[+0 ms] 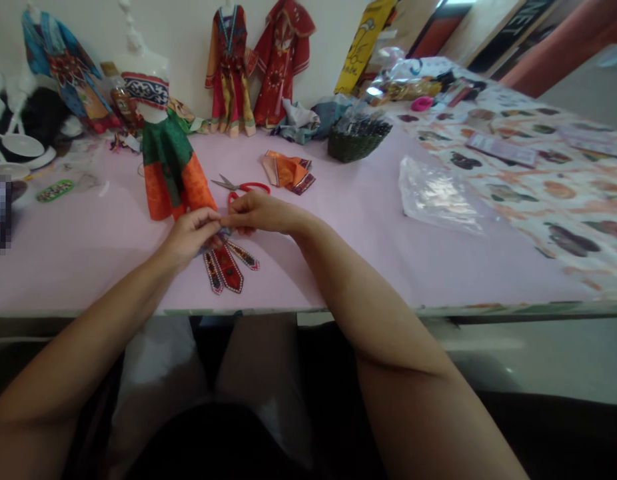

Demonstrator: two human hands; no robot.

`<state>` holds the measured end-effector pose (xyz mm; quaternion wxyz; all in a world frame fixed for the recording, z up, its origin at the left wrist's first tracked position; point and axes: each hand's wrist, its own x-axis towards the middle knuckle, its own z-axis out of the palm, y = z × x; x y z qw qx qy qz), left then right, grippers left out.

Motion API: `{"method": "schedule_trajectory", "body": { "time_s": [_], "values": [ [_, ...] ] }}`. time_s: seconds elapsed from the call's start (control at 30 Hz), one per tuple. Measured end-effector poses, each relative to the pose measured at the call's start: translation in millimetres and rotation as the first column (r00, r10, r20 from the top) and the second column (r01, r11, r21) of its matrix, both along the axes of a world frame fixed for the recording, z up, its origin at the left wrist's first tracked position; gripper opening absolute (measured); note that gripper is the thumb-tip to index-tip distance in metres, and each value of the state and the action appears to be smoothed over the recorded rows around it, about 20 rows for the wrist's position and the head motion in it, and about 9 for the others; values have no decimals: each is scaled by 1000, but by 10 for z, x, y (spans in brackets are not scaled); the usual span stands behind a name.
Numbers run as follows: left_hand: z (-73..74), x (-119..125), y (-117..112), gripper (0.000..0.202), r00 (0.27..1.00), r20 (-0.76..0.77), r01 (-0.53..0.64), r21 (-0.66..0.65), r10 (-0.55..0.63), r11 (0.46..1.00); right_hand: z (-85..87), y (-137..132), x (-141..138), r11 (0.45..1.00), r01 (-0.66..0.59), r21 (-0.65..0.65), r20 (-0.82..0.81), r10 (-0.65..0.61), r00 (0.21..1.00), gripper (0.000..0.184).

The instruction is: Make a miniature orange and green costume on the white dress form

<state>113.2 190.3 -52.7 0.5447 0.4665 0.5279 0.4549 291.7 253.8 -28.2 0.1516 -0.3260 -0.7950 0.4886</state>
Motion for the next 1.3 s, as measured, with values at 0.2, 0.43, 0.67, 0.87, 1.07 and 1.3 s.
{"method": "schedule_trajectory", "body": {
  "time_s": [0.2,0.43,0.67,0.87,1.07,1.3],
  "values": [
    [-16,-14,13,10,999,35,6,10,-6,1000,-30,51,61,996,-80,36,-28,81,996,34],
    [-19,6,11,10,998,39,-53,28,52,998,-33,46,31,994,-70,84,-42,74,996,25],
    [4,4,10,13,995,87,-60,16,59,998,-34,70,81,999,-45,21,-114,47,992,22],
    [-5,7,29,16,994,65,-90,25,88,996,-2,106,166,999,32,-41,-152,-38,988,16],
    [-13,6,29,17,998,-26,-54,77,56,996,54,10,48,998,12,66,-69,-7,998,18],
    [-63,-4,20,17,981,-178,-42,183,75,982,59,-55,-44,984,78,162,47,-87,995,17]
  ]
}}
